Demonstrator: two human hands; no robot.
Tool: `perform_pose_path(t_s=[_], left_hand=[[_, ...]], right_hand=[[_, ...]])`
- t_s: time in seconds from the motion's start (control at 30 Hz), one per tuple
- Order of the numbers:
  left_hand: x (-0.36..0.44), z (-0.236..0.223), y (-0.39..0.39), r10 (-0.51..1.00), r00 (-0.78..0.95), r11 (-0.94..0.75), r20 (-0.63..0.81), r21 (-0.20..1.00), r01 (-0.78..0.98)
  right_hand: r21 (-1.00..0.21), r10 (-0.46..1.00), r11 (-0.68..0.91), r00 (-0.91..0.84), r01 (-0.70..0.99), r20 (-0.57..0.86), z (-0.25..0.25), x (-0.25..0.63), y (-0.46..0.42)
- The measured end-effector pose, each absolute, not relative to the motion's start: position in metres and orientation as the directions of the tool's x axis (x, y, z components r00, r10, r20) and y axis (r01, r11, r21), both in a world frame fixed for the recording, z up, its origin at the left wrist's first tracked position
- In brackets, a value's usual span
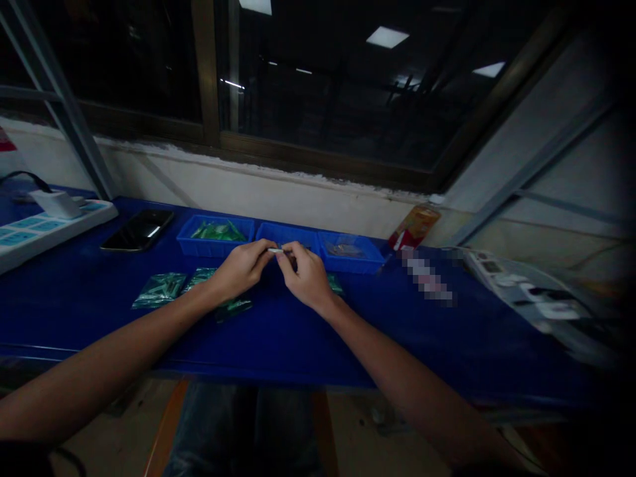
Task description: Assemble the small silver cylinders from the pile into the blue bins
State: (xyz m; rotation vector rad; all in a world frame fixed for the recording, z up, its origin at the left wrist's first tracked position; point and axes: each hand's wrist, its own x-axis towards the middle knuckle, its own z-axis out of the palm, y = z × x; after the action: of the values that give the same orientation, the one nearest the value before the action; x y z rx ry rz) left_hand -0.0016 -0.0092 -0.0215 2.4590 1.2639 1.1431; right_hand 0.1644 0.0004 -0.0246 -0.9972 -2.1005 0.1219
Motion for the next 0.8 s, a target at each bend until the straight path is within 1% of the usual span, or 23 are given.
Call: perform_pose_path(t_s=[0.07, 0.13, 0.27, 0.37, 0.57, 0.73, 0.8], left_hand=[[-0.0038, -0.0178, -0.0091, 0.761, 0.366, -0.621, 0.536, 0.437, 0.650], [-0.0048, -0.0146, -0.0098, 0.769, 0.369, -0.611, 0.521, 0.434, 0.662], [-0.0037, -0.0120, -0.0121, 0.789, 0.350, -0.591, 0.504, 0.470, 0.655], [-0.0031, -0.0119, -0.0132, 0.782, 0.307, -0.590, 0.542, 0.487, 0.644], [-0.0055, -0.0118, -0.0103, 0.659, 0.337, -0.725, 0.672, 0.450, 0.521], [-0.0068, -0.0115, -0.0084, 0.675, 0.270, -0.682, 0.686, 0.442, 0.582], [-0.0071, -0.0125, -0.0086, 0.687, 0.244, -0.659, 0.685, 0.445, 0.606]], right_hand=[[-0.392, 0.676, 0.698, -0.368, 0.600, 0.638, -0.0237, 0.1624, 0.0005], [-0.361, 0.638, 0.732, -0.397, 0.577, 0.660, -0.0218, 0.1606, 0.0005], [-0.312, 0.603, 0.753, -0.417, 0.580, 0.680, -0.0172, 0.1603, -0.0010], [-0.320, 0.620, 0.729, -0.385, 0.605, 0.684, -0.0151, 0.1622, -0.0013], [-0.347, 0.642, 0.706, -0.352, 0.617, 0.681, -0.0173, 0.1594, 0.0044], [-0.379, 0.658, 0.709, -0.365, 0.594, 0.658, -0.0231, 0.1575, 0.0049], [-0.369, 0.648, 0.710, -0.353, 0.599, 0.674, -0.0222, 0.1597, 0.0037]])
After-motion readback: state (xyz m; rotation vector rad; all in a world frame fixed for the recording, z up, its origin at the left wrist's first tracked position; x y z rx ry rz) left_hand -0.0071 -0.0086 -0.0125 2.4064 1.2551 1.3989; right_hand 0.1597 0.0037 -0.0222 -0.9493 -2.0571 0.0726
